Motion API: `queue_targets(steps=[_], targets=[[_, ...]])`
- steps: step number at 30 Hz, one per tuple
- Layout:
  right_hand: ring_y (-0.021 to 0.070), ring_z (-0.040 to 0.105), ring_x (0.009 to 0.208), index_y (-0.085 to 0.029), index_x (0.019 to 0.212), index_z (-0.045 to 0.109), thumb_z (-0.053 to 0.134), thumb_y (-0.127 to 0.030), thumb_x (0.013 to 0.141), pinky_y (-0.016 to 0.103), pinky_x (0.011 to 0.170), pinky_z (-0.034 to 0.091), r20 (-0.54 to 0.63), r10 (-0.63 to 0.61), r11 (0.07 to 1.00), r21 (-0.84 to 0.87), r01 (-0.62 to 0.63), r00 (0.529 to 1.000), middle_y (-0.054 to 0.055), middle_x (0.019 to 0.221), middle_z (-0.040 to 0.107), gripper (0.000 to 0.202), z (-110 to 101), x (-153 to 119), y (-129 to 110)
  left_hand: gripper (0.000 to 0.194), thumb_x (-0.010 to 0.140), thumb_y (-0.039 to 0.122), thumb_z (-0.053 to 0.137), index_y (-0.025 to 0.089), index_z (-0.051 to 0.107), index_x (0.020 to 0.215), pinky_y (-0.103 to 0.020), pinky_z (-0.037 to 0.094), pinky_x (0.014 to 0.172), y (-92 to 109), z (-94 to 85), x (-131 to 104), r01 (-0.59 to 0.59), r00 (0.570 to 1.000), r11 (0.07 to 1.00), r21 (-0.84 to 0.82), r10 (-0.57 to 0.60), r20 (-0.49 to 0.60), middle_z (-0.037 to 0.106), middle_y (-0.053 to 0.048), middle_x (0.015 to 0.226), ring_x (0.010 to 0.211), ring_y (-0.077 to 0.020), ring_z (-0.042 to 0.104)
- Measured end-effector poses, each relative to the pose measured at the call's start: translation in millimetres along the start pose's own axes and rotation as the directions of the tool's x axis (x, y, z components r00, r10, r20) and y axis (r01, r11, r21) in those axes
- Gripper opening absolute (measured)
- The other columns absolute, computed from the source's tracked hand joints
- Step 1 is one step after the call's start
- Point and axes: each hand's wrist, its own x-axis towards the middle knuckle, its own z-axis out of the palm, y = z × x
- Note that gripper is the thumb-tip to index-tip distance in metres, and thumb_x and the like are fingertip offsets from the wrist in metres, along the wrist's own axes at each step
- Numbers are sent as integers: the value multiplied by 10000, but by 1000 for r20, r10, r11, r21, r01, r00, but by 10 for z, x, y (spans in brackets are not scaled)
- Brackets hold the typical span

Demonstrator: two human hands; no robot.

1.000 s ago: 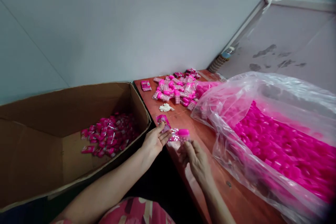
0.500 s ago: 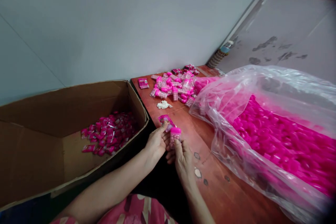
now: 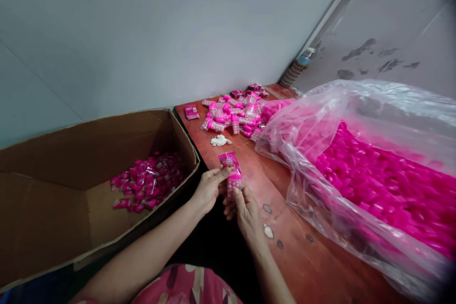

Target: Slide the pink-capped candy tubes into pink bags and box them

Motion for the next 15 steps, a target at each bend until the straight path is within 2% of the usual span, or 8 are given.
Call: queue_targets(steps=[4,8,10,12,15], targets=[[104,512,414,-211,862,487,428,-492,813,206,367,414,-107,-56,986,-162,39,993,-23,605,551,291,30,-34,-51,285,637,363,679,100,586,695,-202,358,381,6,-2,-2,11,1000,997,78,-13,16,567,-17,551,418,-94,490],[114,518,443,-212,859,504,436,-483,811,218,405,418,-150,-102,959,-279,57,983,-19,604,554,283,32,-56,-84,269,628,338,687,90,600,687,-213,383,407,6,-8,8,63,998,996,70,-64,12,595,-39,590,447,-101,510],[109,510,424,-211,863,494,434,-486,811,211,384,404,-132,-74,972,-231,42,988,-24,595,551,286,17,-51,-67,263,633,339,681,93,597,670,-216,378,398,11,-16,17,83,995,994,72,-86,42,588,-35,573,430,-101,504],[103,495,391,-212,867,471,411,-496,818,202,350,385,-51,-7,996,-85,2,999,-32,579,546,295,-1,-40,-34,266,630,345,681,95,590,634,-218,374,393,16,-20,23,92,994,991,98,-98,57,563,-23,520,404,-101,494],[98,485,369,-209,856,453,384,-517,822,192,326,366,55,48,994,94,-53,997,-32,569,551,317,-23,-26,19,266,614,342,692,93,599,601,-223,385,418,13,-4,27,50,998,981,186,-55,24,550,-19,473,398,-105,499]])
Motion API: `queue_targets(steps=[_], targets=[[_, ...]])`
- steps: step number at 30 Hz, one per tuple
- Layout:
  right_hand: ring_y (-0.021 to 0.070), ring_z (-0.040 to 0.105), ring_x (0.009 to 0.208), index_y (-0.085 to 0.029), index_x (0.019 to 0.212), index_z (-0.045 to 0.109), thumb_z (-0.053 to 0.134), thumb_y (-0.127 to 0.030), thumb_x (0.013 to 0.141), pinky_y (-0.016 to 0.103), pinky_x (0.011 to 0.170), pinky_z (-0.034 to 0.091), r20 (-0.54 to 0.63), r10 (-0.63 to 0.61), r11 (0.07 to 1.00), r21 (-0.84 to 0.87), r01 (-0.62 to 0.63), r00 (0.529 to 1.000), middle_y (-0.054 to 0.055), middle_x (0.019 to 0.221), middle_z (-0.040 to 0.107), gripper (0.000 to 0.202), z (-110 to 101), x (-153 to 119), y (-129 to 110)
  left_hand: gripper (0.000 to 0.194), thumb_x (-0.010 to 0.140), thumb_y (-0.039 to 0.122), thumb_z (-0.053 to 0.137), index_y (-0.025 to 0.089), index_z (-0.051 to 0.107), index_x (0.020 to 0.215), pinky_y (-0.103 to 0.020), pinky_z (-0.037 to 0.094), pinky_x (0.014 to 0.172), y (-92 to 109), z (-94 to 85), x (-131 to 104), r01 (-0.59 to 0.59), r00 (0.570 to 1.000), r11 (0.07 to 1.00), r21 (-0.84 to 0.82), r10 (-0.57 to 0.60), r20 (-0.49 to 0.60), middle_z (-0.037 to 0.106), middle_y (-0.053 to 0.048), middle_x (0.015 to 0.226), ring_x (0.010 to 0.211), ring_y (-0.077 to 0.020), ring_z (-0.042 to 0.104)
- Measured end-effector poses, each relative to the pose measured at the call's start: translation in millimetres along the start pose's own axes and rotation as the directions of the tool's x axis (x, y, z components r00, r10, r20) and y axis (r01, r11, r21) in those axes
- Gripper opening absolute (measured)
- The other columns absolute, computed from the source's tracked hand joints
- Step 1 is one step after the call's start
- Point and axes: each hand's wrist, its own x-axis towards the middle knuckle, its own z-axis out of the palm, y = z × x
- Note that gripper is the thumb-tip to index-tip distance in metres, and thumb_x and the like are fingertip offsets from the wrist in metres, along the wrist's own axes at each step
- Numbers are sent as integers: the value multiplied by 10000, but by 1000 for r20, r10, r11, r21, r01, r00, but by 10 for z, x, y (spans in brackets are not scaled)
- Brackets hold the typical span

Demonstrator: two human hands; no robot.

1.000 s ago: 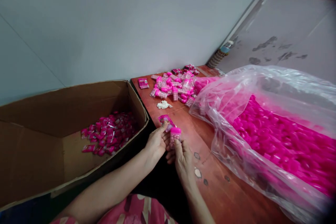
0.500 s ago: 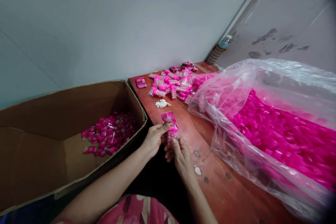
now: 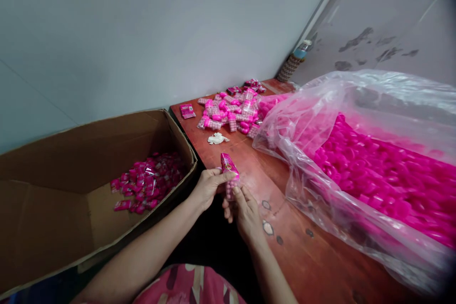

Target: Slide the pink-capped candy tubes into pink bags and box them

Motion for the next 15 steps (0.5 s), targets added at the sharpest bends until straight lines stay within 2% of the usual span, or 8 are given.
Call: queue_targets(steps=[1,3,6,8,12,13,15], targets=[[98,487,373,-207,856,458,388,-519,818,191,328,365,-18,-7,1000,-13,7,1000,-30,569,552,322,-7,2,11,262,604,335,701,91,607,599,-223,390,429,-2,12,-1,-26,999,999,33,27,-29,560,-23,481,408,-106,506],[102,499,398,-204,871,481,418,-509,810,195,347,375,-106,-68,987,-150,52,992,-22,584,559,317,-19,4,22,248,586,315,717,87,622,609,-220,399,452,-4,44,-6,-65,994,995,70,71,-83,592,-36,528,439,-105,521],[105,511,435,-200,882,511,451,-478,806,198,376,388,-180,-171,933,-345,101,969,-13,605,562,294,-31,7,14,245,592,308,714,82,630,637,-212,389,429,3,84,-17,-29,996,999,14,30,-86,611,-49,581,450,-102,520],[100,501,414,-200,896,499,440,-475,814,192,354,376,-130,-135,958,-269,96,982,-20,593,551,293,-33,13,8,246,608,307,704,76,625,645,-204,376,402,17,91,-20,24,998,999,-42,-27,-52,594,-42,560,422,-90,498],[80,450,336,-200,873,453,377,-485,841,170,290,327,30,-9,998,66,7,1000,-39,555,532,297,-29,16,22,237,608,279,708,64,610,623,-210,420,440,37,58,-3,112,993,992,-55,-111,30,566,-29,521,420,-83,499],[77,447,334,-200,859,450,377,-482,843,166,288,324,19,-10,997,78,9,1000,-39,555,532,292,-28,12,29,240,611,283,704,62,610,628,-216,425,438,33,51,2,114,992,993,-30,-113,47,567,-31,519,420,-91,505],[74,457,354,-198,838,458,404,-463,840,160,302,334,-73,-55,998,-23,53,996,-39,559,530,271,-29,2,42,249,619,297,696,64,614,646,-221,411,404,16,53,-2,66,997,997,40,-68,43,569,-31,508,400,-103,505]])
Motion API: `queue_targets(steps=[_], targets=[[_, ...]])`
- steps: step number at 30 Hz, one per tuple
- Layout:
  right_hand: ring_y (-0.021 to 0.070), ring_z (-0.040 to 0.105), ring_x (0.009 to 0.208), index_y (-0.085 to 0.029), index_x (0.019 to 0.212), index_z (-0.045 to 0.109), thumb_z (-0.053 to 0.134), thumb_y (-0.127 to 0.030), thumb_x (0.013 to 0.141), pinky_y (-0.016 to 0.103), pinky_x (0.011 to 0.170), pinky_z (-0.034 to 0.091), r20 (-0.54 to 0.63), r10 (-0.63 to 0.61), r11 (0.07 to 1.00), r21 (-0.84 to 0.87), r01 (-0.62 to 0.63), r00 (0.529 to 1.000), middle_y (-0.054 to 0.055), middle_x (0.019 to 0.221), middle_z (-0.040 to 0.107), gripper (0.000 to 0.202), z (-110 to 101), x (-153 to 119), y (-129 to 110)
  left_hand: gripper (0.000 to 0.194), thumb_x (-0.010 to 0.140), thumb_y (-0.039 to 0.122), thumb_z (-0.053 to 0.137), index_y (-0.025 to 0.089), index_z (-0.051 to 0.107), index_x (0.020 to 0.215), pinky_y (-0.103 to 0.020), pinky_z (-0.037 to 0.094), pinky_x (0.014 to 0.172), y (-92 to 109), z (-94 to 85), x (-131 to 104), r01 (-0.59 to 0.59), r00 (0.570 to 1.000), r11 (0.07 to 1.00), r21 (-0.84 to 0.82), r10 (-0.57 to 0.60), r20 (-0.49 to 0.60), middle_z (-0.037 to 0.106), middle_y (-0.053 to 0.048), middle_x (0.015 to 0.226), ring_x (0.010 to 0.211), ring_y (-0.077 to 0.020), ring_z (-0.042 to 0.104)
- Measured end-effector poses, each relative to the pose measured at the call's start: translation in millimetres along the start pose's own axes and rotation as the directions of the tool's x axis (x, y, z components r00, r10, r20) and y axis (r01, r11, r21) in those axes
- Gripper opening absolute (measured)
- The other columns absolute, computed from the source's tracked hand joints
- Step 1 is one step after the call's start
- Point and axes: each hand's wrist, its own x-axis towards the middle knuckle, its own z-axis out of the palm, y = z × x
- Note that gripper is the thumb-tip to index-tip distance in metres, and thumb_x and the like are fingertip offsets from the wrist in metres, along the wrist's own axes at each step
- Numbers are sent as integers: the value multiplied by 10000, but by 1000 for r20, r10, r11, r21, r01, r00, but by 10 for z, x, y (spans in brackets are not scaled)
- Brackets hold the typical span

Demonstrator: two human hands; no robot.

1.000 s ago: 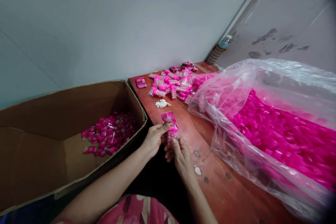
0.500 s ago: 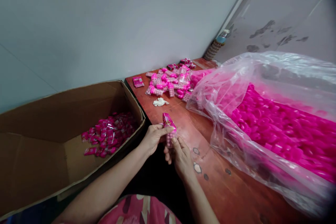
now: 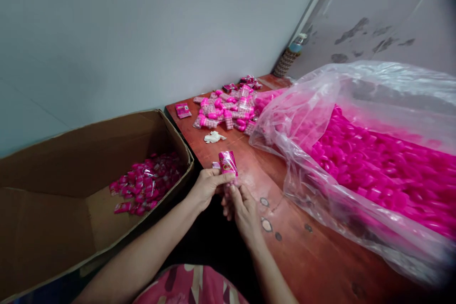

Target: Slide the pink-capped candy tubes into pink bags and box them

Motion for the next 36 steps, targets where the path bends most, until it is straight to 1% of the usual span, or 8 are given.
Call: queue_targets(steps=[2,4,9,13,19,26,31,36], targets=[[72,473,384,-197,828,475,435,-437,835,155,324,350,-93,-71,986,-154,56,993,-38,569,527,244,-6,-10,3,261,617,315,696,71,614,658,-220,386,364,-22,26,-23,-73,996,995,70,76,-50,572,-27,505,374,-107,494],[70,476,390,-198,820,477,431,-425,841,153,327,350,-104,-102,976,-202,80,989,-39,571,523,233,-13,-13,-4,273,612,333,698,80,603,649,-217,374,342,-38,64,-60,-105,991,990,89,112,-76,568,-21,500,361,-107,488],[68,461,348,-201,839,456,387,-438,857,155,294,338,37,-43,999,-21,44,998,-51,557,517,248,-15,-9,-15,355,676,439,616,95,559,609,-215,334,269,-51,122,-110,-22,1000,998,-52,21,-16,478,17,413,289,-91,411],[63,484,384,-200,879,461,445,-420,837,141,316,352,-41,-63,998,-28,61,997,-51,583,524,224,-10,-27,-6,307,661,373,653,99,536,585,-198,345,283,-85,121,-96,-52,997,997,-63,48,-68,467,24,411,304,-85,425],[72,484,349,-224,915,379,483,-394,826,134,291,342,12,-15,970,242,12,1000,-73,555,529,218,-30,-19,-48,305,687,380,626,106,524,601,-238,360,264,-170,120,-146,4,1000,999,-37,-4,-16,438,38,395,274,-109,421],[77,496,366,-235,928,367,566,-337,785,134,296,347,-31,-43,981,190,48,999,-77,566,559,265,-29,-46,-23,268,678,342,651,111,518,651,-182,348,321,-104,104,-159,-55,994,987,-151,40,-102,494,24,484,362,-70,439],[122,611,581,-224,992,394,551,-277,805,236,530,499,119,-52,954,299,14,991,-18,704,628,250,-82,-118,-42,272,658,337,667,92,550,644,-193,337,329,-70,66,-194,-42,993,987,-154,24,-118,540,-14,545,403,-85,465],[109,580,464,-221,891,417,608,-244,760,202,439,460,72,-28,921,388,-2,997,-56,578,595,232,-81,-41,-24,216,668,266,672,65,596,690,-199,374,410,-157,139,-313,-52,999,973,-223,50,-15,528,-2,540,421,-56,435]])
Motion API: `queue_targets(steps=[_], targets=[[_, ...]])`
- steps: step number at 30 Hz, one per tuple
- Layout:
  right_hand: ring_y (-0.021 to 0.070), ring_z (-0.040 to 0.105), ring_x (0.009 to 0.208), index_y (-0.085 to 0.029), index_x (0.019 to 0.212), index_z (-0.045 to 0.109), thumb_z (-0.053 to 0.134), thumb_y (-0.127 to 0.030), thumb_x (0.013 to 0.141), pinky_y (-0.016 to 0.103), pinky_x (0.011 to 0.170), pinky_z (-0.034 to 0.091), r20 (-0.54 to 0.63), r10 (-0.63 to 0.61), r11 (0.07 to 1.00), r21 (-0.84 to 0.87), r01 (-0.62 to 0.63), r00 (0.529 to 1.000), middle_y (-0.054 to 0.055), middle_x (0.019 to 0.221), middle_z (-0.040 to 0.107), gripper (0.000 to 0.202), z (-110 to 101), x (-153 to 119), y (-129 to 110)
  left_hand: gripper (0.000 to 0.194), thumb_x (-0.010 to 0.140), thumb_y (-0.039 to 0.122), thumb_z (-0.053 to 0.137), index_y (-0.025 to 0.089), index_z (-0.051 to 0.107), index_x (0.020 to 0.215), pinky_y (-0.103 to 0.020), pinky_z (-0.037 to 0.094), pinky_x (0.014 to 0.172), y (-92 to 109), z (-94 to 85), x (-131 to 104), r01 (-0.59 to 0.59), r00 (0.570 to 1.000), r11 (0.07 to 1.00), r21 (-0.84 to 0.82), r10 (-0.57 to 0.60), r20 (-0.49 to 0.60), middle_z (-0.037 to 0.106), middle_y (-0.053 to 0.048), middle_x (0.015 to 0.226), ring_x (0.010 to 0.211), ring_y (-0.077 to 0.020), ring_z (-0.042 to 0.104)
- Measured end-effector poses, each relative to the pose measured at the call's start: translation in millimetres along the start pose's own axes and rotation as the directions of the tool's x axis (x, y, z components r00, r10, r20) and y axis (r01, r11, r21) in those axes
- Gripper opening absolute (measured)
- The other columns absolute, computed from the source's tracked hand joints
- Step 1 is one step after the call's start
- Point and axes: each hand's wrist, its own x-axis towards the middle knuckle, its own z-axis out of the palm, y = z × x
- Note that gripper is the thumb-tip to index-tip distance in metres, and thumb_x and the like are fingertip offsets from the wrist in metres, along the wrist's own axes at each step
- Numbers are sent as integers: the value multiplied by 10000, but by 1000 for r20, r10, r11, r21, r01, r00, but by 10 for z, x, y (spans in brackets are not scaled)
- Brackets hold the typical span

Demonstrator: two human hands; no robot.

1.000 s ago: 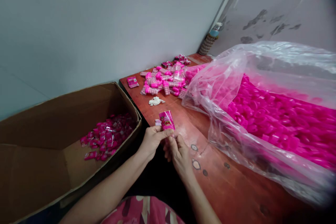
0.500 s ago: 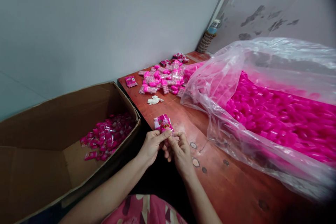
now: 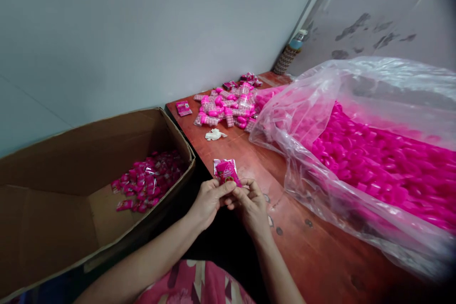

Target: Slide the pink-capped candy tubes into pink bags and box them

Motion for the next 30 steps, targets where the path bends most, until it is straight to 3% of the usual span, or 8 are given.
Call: queue_targets(steps=[4,6,10,13,15,18,25,30], targets=[[125,592,480,-211,885,438,633,-284,732,211,430,454,2,8,999,-46,-8,1000,-34,612,613,259,6,47,-79,218,696,291,652,94,612,780,-284,486,605,188,-129,-82,-138,984,988,-74,129,-119,639,-62,697,625,-150,600],[127,593,490,-202,857,461,623,-319,737,215,435,453,-42,0,994,-106,-5,999,-21,631,617,232,-38,49,-165,288,717,391,612,127,610,833,-347,479,766,349,-271,-86,-330,913,941,-80,296,-281,666,-92,871,841,-211,619],[113,571,487,-185,760,505,610,-376,737,214,449,449,-135,-23,963,-269,-14,991,-23,621,585,219,-207,64,-299,436,755,475,520,161,584,1050,-407,397,907,447,-481,35,-394,833,831,393,503,-228,626,-118,1059,1018,-239,555],[120,560,500,-181,741,513,588,-416,743,223,460,442,-116,-3,934,-354,-39,993,-2,642,590,247,-291,80,-307,394,741,406,566,197,591,1074,-440,282,994,297,-496,255,-341,837,353,871,537,110,567,-92,1168,1143,-243,453],[127,551,505,-180,740,514,571,-431,750,232,465,438,-100,15,916,-398,-54,995,15,656,598,258,-307,83,-285,412,751,394,557,200,563,1114,-482,211,1015,207,-480,422,-328,815,1,945,505,282,534,-85,1210,1208,-256,368],[153,566,557,-183,790,534,541,-424,770,257,502,451,-109,-32,855,-518,-29,993,30,685,610,242,-304,91,-249,367,805,326,496,178,537,1139,-489,217,999,182,-460,585,-264,790,-269,926,491,368,560,-95,1176,1195,-258,371],[218,601,827,-261,931,601,485,-308,808,336,734,431,122,-114,456,-875,161,986,21,900,661,175,-294,301,-261,245,834,291,451,198,587,1015,-355,378,752,141,-302,303,-198,817,-364,910,452,358,644,-75,864,860,-215,518],[213,609,790,-237,920,598,493,-313,800,326,701,441,148,-122,495,-848,189,981,28,879,663,177,-343,411,-348,266,852,289,413,193,574,1041,-346,382,769,140,-302,253,-202,803,-355,913,473,362,640,-76,915,877,-208,512]])
